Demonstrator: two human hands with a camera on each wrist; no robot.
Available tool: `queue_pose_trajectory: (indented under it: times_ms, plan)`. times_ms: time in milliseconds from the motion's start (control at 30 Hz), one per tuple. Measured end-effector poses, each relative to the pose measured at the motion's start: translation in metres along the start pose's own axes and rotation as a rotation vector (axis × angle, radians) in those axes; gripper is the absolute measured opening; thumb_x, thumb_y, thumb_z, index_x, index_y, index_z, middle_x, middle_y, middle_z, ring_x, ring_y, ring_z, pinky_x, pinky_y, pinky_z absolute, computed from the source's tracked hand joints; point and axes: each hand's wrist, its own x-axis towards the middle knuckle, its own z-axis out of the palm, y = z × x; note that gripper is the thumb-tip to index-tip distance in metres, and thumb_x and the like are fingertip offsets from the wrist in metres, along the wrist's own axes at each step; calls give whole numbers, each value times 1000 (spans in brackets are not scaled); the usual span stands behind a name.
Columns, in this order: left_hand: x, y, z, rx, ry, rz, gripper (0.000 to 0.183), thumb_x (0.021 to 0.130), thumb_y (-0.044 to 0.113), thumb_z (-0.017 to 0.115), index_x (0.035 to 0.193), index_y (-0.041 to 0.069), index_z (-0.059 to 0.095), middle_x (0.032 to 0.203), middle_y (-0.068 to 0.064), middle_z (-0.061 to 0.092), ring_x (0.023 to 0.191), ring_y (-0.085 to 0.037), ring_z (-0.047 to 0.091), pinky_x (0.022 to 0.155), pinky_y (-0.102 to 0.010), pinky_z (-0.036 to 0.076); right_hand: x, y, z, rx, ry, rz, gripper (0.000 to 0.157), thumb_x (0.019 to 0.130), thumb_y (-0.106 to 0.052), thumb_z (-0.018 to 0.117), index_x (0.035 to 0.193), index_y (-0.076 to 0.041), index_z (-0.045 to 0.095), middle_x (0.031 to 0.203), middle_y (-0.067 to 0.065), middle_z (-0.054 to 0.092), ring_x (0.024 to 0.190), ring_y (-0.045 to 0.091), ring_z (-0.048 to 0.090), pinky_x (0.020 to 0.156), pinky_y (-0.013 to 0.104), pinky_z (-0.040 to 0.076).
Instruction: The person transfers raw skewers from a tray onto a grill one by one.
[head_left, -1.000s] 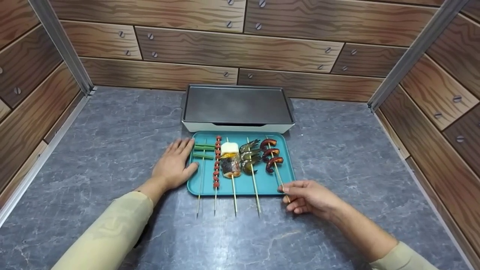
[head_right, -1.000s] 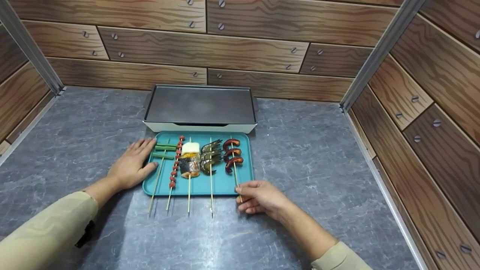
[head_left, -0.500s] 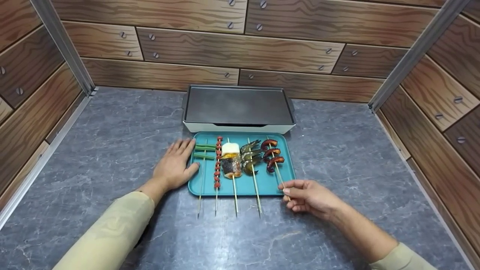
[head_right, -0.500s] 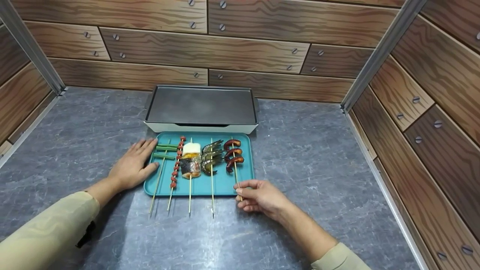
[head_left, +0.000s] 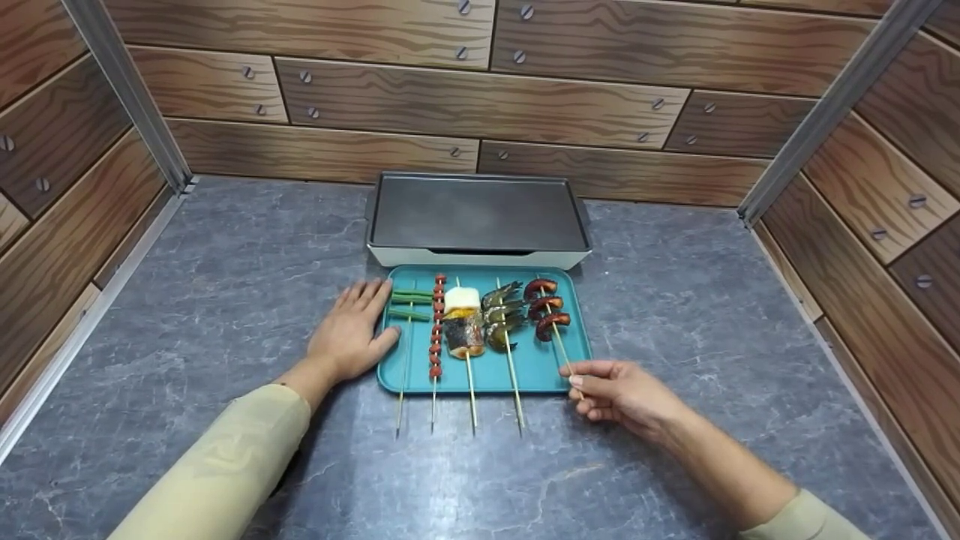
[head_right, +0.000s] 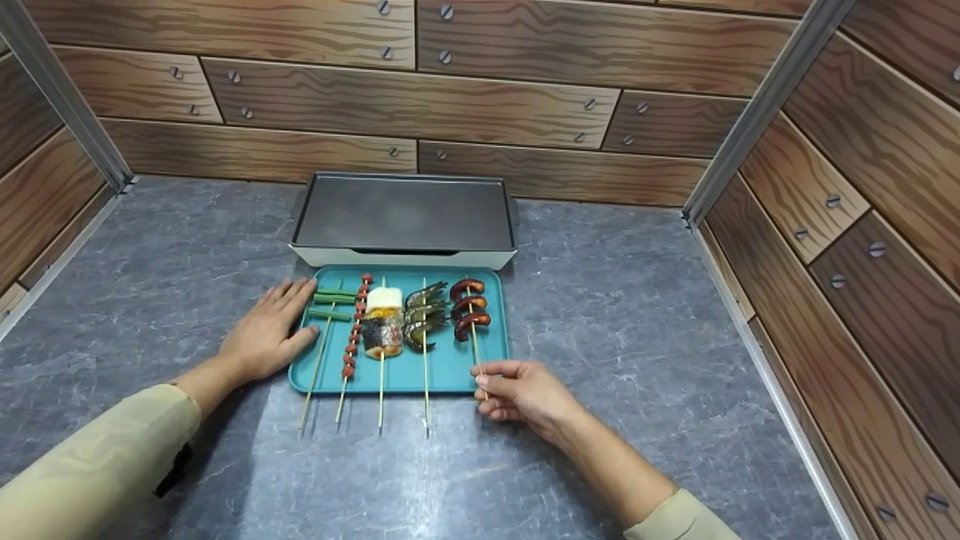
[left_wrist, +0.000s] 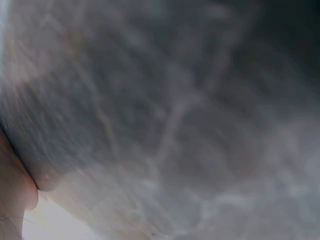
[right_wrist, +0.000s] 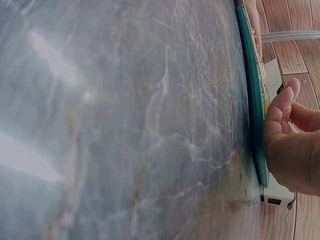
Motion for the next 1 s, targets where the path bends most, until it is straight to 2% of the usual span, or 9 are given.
queue_pose_trajectory:
  times_ms: [367,667,1000]
  plan:
    - [2,2,-4,4,-7,4,81,106,52,45,170,9,20,174,-17,24,161,-39,16,132,-50,9,-6,-2,-1,-2,28,-14,45,103,-9,69,144,9,59,90,4,73,72,8,70,66,21,61]
    - [3,3,1,-2,-3,4,81,106,51,46,170,9,20,173,-17,25,161,-39,17,132,-50,10,-17,-6,-2,-69,38,-19,48,102,-11,71,144,10,59,90,5,74,71,7,70,64,20,60]
    - [0,-1,1,1,-3,-10,82,106,52,46,170,10,20,173,-17,25,161,-39,17,132,-50,10,-30,-16,-3,-29,-4,-54,48,103,-9,69,145,11,58,92,8,74,71,7,71,64,19,59]
